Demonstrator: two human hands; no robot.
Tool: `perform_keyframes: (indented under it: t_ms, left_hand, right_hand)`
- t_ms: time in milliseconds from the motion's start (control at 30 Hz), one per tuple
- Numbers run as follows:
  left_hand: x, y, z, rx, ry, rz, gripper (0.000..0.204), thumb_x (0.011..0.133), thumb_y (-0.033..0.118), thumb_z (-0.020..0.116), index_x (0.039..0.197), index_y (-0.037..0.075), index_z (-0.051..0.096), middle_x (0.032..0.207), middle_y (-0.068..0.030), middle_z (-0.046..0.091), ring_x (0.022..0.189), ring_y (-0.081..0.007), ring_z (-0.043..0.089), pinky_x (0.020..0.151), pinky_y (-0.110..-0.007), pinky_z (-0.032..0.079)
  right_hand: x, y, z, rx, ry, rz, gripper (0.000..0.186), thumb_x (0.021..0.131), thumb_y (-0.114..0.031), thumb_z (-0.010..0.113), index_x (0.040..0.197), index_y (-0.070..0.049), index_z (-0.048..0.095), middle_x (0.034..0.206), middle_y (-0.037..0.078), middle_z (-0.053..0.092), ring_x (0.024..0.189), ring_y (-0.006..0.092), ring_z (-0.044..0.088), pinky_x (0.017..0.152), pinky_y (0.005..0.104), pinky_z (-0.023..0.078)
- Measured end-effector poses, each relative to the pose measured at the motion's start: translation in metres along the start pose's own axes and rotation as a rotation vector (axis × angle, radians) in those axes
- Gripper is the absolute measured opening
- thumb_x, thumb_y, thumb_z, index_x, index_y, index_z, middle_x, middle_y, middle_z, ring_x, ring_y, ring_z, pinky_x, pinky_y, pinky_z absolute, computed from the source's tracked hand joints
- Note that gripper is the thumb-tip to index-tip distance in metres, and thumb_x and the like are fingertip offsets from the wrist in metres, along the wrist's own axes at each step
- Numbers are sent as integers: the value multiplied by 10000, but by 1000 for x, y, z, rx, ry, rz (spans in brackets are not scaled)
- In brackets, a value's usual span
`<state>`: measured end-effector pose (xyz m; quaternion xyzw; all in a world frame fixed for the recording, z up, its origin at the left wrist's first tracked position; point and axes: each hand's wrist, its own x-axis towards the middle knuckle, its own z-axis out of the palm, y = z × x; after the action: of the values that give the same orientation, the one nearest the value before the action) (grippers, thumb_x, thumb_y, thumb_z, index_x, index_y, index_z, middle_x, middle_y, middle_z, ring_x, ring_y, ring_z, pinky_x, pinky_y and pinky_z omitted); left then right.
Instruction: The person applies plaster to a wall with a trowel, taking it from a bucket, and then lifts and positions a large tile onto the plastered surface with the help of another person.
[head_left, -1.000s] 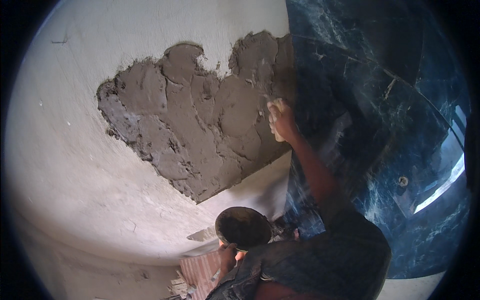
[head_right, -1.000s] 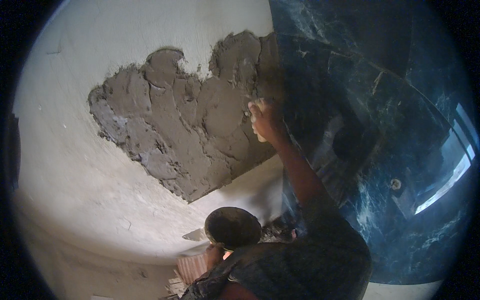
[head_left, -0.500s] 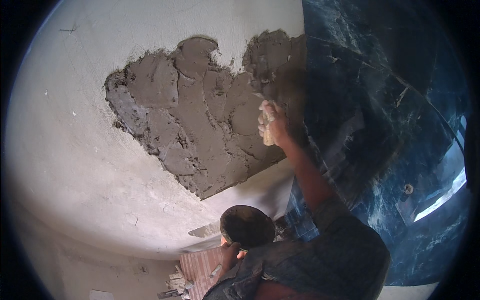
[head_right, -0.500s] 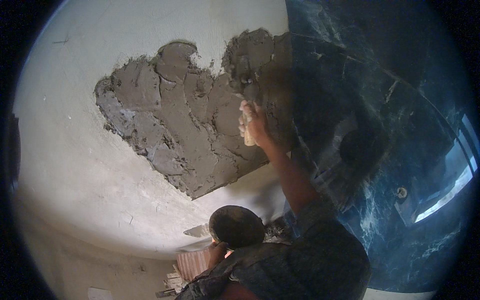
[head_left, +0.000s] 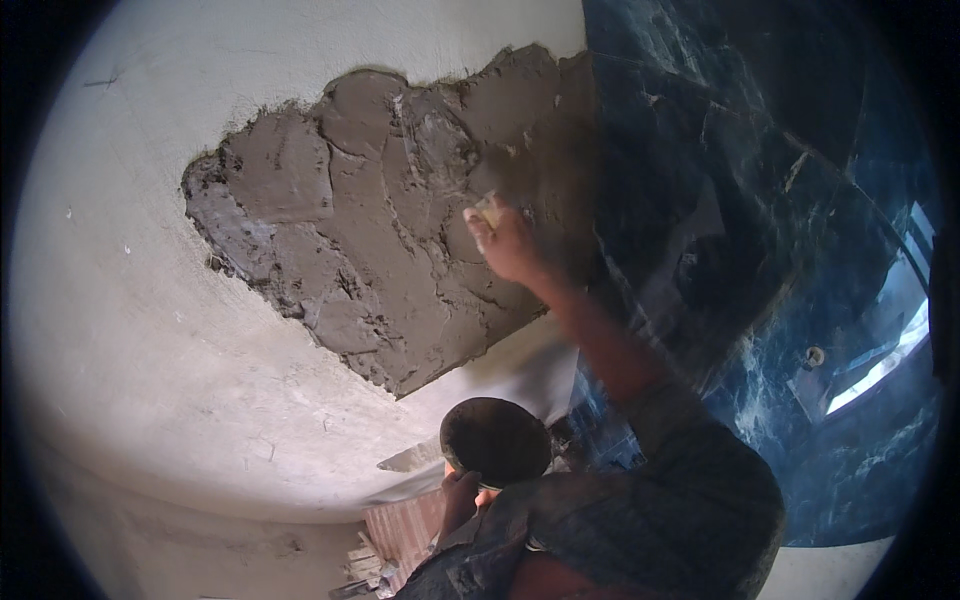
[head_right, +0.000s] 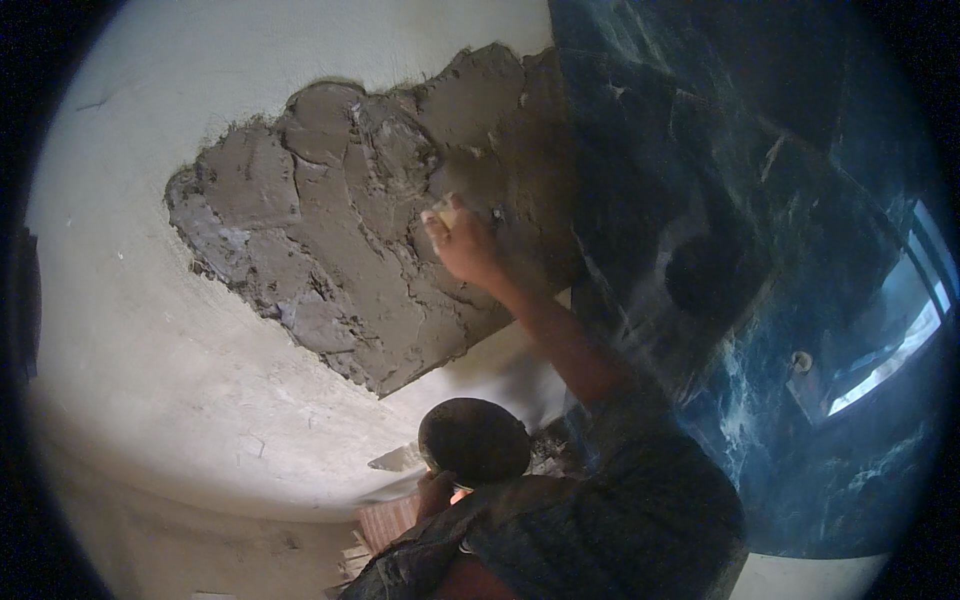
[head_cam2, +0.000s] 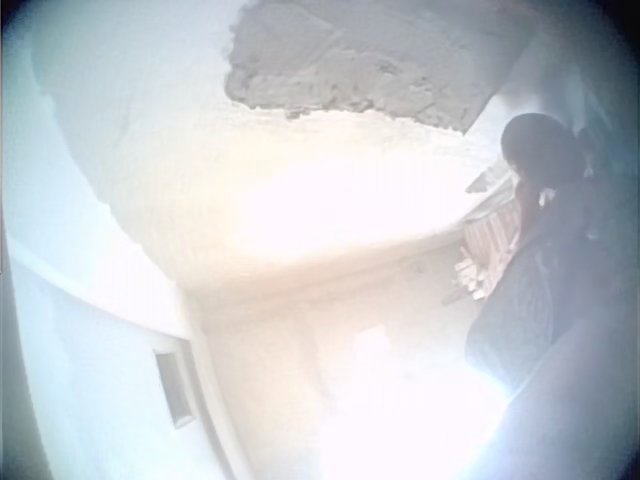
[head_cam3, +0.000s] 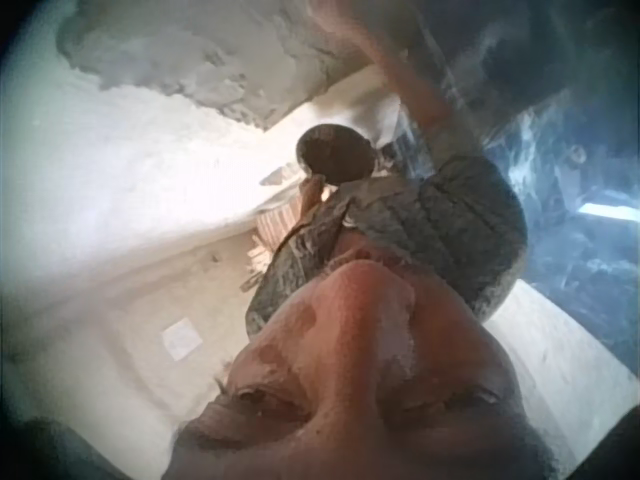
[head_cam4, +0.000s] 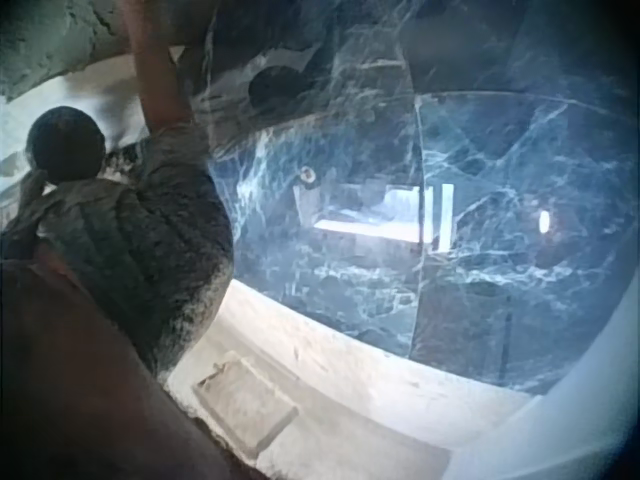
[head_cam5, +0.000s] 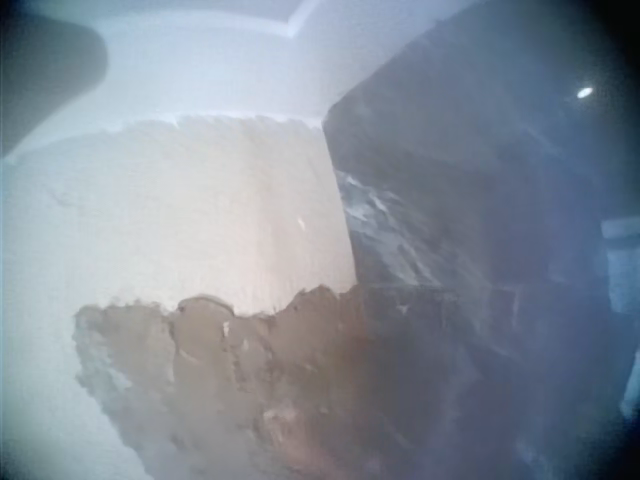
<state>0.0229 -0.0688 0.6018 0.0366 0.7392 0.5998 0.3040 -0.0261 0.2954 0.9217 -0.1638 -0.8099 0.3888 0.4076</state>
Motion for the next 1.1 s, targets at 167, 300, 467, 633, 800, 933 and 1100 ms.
perform_keyframes:
  t_ms: [167, 300, 467, 633, 800, 933, 1100]
  left_hand:
    - [-8, 8, 5, -155, 23, -111, 179, 739, 81, 679, 855, -54, 661, 759, -81, 657, 629, -152, 595, 572, -303, 461]
    - [-4, 5, 1, -126, -6, -123, 208, 743, 75, 671, 897, -64, 652, 809, -94, 668, 669, -162, 616, 606, -304, 484]
    - [-8, 0, -1, -229, 31, -154, 231, 745, 76, 662, 928, -64, 644, 845, -98, 670, 699, -162, 625, 633, -302, 493]
    - [-8, -9, -12, -87, 92, -110, 202, 741, 83, 672, 897, -42, 646, 759, -59, 646, 613, -129, 582, 548, -292, 452]
    - [-25, 7, -12, -186, 42, -89, 235, 737, 128, 693, 896, -39, 646, 771, -69, 644, 634, -138, 578, 562, -283, 427]
    - [-20, -11, -15, -162, 124, -37, 227, 738, 137, 733, 872, -25, 648, 723, -41, 628, 568, -105, 543, 495, -258, 395]
    - [-14, -31, -22, -161, 146, -30, 245, 735, 128, 712, 904, -34, 640, 722, -49, 623, 562, -109, 537, 492, -275, 399]
  right_hand:
    - [6, 0, -48, -343, 139, -65, 450, 917, -376, 572, 1135, 13, 507, 866, 265, 646, 819, 451, 637, 710, 512, 505]
    - [17, 14, -66, -462, 300, -34, 398, 910, -370, 583, 1090, -21, 518, 833, 252, 651, 811, 454, 632, 699, 512, 509]
    - [37, 36, -88, -473, 360, 53, 447, 907, -363, 585, 1123, 23, 522, 880, 288, 641, 835, 467, 625, 717, 509, 508]
    - [39, 53, -91, -415, 395, 66, 484, 916, -381, 564, 1128, 53, 542, 943, 311, 629, 894, 491, 605, 772, 518, 495]
    - [48, 87, -88, -333, 543, 46, 392, 914, -368, 591, 914, 23, 572, 766, 262, 632, 779, 412, 648, 658, 462, 509]
    - [42, 97, -69, -124, 471, 246, 348, 927, -377, 578, 921, -30, 592, 703, 147, 617, 645, 270, 639, 551, 417, 494]
    - [-2, 15, -32, 794, 248, 576, 279, 936, -372, 558, 1005, -102, 540, 657, 49, 517, 494, 175, 509, 431, 354, 430]
